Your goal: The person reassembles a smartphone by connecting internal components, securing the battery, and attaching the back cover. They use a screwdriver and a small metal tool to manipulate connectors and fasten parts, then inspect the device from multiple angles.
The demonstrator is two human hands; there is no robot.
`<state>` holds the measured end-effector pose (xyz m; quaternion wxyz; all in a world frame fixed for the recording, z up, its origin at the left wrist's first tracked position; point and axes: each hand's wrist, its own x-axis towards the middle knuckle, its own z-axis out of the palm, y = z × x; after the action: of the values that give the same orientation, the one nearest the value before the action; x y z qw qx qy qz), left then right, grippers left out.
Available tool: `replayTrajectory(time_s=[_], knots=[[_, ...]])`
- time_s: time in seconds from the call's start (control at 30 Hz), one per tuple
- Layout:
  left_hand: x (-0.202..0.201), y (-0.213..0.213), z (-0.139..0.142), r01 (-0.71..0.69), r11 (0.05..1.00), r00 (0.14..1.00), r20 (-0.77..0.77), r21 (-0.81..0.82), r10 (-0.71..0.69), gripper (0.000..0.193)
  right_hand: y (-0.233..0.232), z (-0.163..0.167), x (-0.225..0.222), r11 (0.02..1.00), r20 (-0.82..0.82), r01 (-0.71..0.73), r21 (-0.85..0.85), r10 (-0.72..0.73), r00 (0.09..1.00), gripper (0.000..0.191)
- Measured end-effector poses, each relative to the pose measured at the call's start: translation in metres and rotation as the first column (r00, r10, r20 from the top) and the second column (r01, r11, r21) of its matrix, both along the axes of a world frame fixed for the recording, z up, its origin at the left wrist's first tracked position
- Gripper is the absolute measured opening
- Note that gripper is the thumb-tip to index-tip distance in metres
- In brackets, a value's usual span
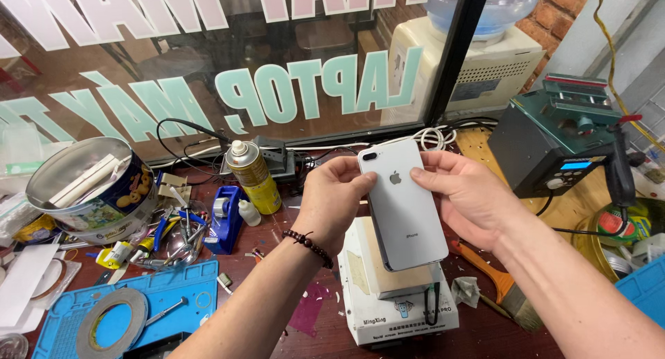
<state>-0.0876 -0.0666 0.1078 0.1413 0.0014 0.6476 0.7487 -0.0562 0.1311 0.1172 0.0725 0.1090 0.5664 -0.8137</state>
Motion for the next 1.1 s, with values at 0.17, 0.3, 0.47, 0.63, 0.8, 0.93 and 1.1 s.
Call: replayTrajectory(time_s=[0.17, 0.3, 0.47, 0.63, 0.8, 0.93, 1.1], knots=[[0.014, 0.001, 0.033, 0.049, 0.997, 0.986, -0.156, -0.054, -0.057, 0.024, 0.001, 0.018, 0.014, 0.995, -0.099, -0.05, -0.086, 0.041, 0.994, 0.039], [0.019, -0.001, 0.042, 0.088, 0.995, 0.978, -0.187, -0.048, -0.096, 0.026, 0.001, 0.025, 0.022, 0.998, -0.12, -0.058, -0.031, 0.054, 0.991, 0.041], [0.014, -0.001, 0.04, 0.101, 0.995, 0.992, -0.072, 0.006, -0.1, 0.026, -0.003, 0.03, 0.026, 0.997, -0.067, -0.069, -0.02, 0.068, 0.995, 0.041], [0.013, 0.0, 0.034, 0.126, 0.991, 0.992, -0.023, 0.049, -0.125, 0.025, -0.007, 0.027, 0.032, 0.998, -0.05, -0.05, -0.022, 0.049, 0.998, 0.04], [0.019, 0.0, 0.033, 0.126, 0.991, 0.992, 0.001, 0.044, -0.126, 0.02, -0.009, 0.025, 0.038, 0.999, -0.046, 0.003, 0.037, -0.001, 0.999, 0.04], [0.021, 0.001, 0.036, 0.133, 0.991, 0.99, -0.038, -0.026, -0.133, 0.019, -0.013, 0.027, 0.041, 0.999, -0.086, 0.013, 0.041, -0.009, 0.996, 0.04], [0.019, 0.001, 0.037, 0.146, 0.989, 0.989, -0.038, 0.025, -0.145, 0.019, -0.013, 0.031, 0.044, 0.996, -0.055, 0.021, 0.09, -0.016, 0.998, 0.041]])
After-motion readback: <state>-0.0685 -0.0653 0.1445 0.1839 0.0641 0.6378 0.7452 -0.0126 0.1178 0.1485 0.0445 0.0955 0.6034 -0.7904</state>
